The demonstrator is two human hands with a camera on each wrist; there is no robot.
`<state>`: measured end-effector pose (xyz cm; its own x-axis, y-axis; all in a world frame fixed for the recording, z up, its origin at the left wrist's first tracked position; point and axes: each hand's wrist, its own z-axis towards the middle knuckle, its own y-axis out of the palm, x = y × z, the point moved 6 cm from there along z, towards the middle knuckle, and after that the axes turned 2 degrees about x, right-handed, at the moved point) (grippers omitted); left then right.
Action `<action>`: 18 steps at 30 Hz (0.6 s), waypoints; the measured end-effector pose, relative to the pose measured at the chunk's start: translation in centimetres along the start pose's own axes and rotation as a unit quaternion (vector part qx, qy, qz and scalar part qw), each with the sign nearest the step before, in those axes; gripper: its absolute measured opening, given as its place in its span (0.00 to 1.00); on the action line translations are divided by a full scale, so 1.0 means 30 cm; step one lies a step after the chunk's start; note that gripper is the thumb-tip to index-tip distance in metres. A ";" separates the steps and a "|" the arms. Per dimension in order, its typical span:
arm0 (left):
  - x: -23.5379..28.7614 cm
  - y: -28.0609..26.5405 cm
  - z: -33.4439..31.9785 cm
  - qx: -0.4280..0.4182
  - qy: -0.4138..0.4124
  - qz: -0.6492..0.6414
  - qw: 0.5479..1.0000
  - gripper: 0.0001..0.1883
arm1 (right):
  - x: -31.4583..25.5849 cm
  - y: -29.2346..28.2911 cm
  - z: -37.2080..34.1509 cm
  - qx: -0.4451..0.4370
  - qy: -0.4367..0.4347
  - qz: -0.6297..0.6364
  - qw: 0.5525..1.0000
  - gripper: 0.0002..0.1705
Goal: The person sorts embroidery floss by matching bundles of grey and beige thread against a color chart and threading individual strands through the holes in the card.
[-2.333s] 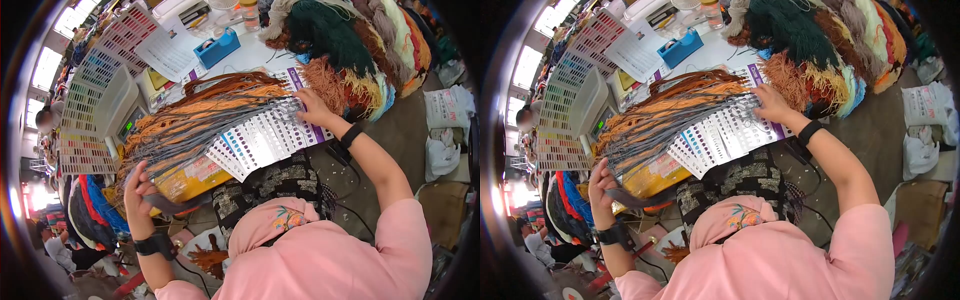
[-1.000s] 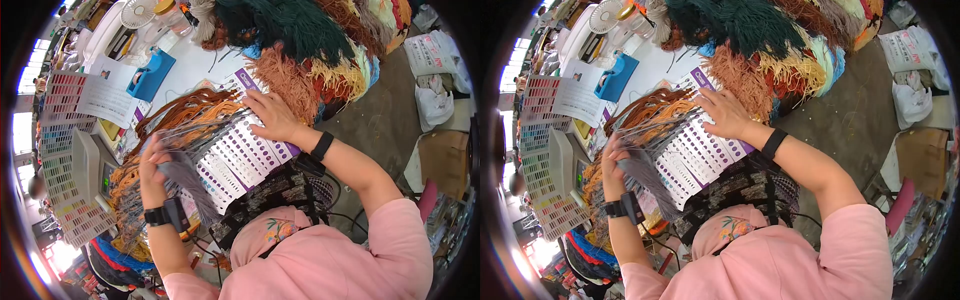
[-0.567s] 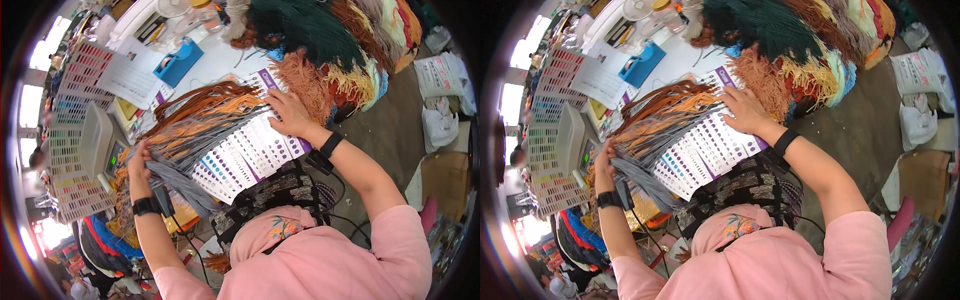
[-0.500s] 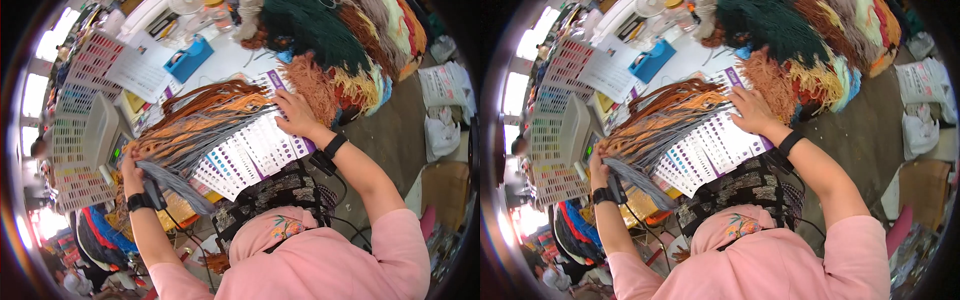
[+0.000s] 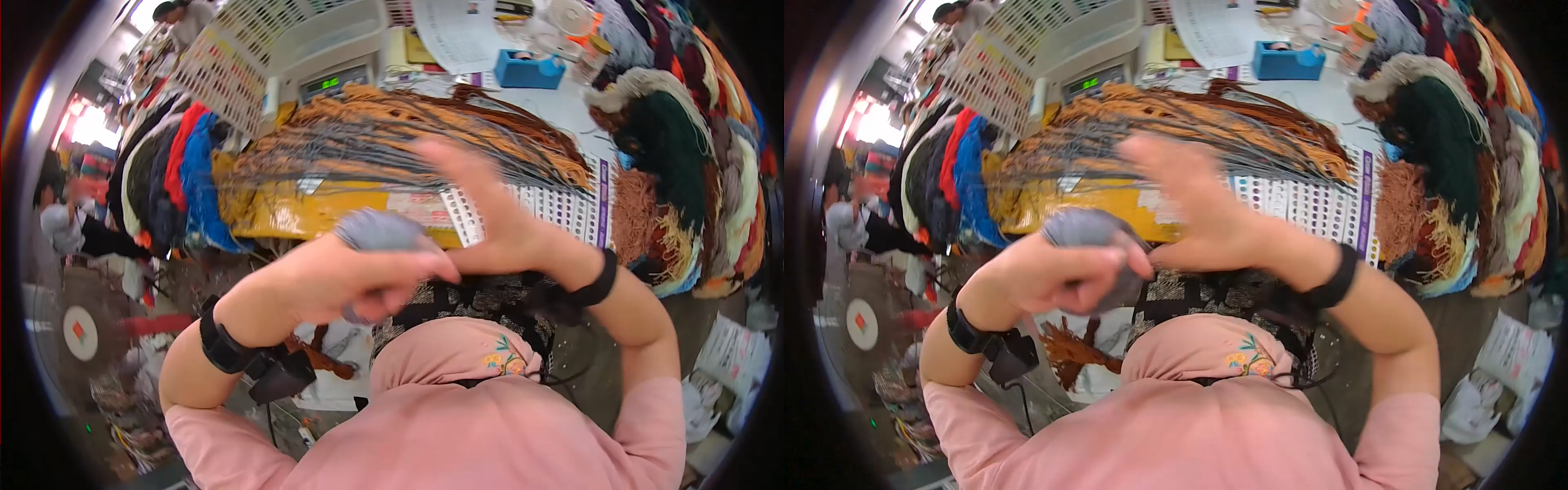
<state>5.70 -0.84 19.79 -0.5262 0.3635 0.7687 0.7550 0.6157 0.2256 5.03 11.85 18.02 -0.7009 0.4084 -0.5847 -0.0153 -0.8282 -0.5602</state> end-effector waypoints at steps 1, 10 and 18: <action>-0.029 0.029 -0.035 -0.048 -0.024 0.004 0.999 0.11 | -0.051 0.119 0.056 -0.043 -0.029 0.112 0.992 0.47; -0.317 -0.604 -0.424 0.433 -0.054 0.535 0.723 0.19 | -0.151 0.534 0.015 -0.453 0.304 0.355 0.759 0.09; -0.517 -0.252 -0.149 -0.147 0.010 0.037 0.988 0.22 | -0.078 0.678 0.092 -0.379 0.233 0.293 0.846 0.09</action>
<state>9.89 -14.25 8.84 -0.4600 0.3849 0.8001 0.8737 0.3568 0.3306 4.38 -7.00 9.61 -0.0697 0.2668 -0.9612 0.8229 -0.5294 -0.2065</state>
